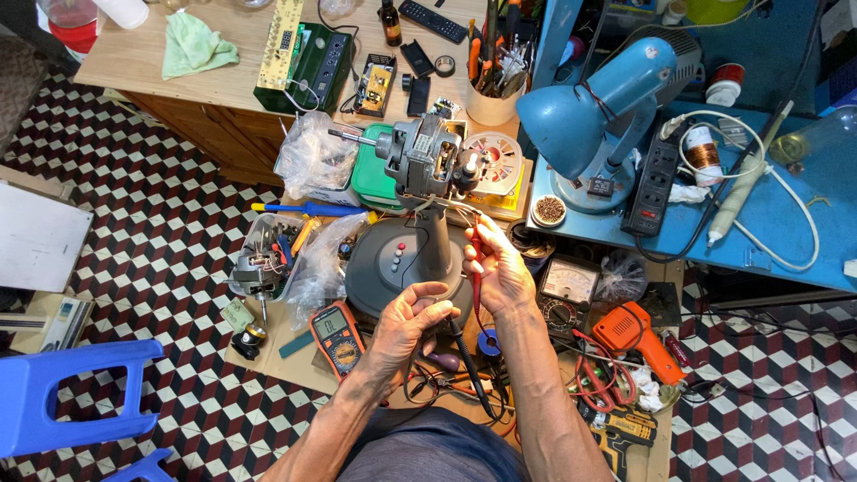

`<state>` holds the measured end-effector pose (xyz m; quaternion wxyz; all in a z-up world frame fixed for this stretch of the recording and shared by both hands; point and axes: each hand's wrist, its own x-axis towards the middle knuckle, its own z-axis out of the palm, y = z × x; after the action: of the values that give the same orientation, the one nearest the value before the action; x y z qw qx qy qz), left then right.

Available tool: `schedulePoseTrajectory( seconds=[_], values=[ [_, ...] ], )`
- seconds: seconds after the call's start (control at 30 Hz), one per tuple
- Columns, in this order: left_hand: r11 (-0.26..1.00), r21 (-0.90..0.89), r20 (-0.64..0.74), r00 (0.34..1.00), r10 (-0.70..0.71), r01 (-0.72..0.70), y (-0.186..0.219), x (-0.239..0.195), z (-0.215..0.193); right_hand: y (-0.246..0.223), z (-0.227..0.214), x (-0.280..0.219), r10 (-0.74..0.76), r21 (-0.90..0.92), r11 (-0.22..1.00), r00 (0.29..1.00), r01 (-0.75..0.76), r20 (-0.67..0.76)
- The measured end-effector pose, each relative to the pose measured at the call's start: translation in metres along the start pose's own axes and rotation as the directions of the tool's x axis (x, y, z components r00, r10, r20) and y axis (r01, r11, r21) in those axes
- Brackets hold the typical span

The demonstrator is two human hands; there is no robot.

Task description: The person works on a small electric motor mounted on a workbench, stripping wire insulation with pliers and testing connections with a multimeter. They repeatedly strip and test the same wire section while handling the motor and multimeter probes.

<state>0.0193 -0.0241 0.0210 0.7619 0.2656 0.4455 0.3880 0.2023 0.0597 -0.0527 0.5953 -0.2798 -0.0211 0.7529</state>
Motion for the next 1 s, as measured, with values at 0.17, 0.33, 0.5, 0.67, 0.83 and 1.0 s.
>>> schedulePoseTrajectory(
  seconds=[0.17,0.33,0.5,0.67,0.83,1.0],
  values=[
    [1.000,0.007,0.005,1.000,0.002,-0.002,0.004,-0.004,0.002,0.001,-0.001,-0.002,-0.008,-0.001,1.000,1.000,0.008,-0.001],
    [1.000,-0.012,0.010,1.000,-0.001,0.001,0.004,-0.006,0.002,0.002,-0.003,0.001,-0.005,0.000,1.000,1.000,0.005,-0.004],
    [1.000,-0.024,0.012,1.000,-0.006,0.006,-0.009,-0.001,-0.009,0.002,-0.007,0.003,-0.003,-0.012,1.000,1.000,0.003,-0.012],
    [1.000,0.007,-0.014,1.000,-0.019,0.019,-0.041,0.009,-0.035,0.003,-0.010,0.005,-0.010,-0.056,0.998,1.000,0.008,-0.025],
    [0.999,-0.036,-0.214,0.977,0.012,-0.020,-0.051,0.023,-0.077,-0.002,-0.011,0.004,0.001,-0.085,0.996,1.000,0.000,0.006],
    [0.998,-0.046,-0.262,0.965,0.026,-0.040,-0.038,0.026,-0.115,-0.002,-0.004,0.002,-0.021,-0.121,0.993,1.000,0.018,-0.019]
  ],
)
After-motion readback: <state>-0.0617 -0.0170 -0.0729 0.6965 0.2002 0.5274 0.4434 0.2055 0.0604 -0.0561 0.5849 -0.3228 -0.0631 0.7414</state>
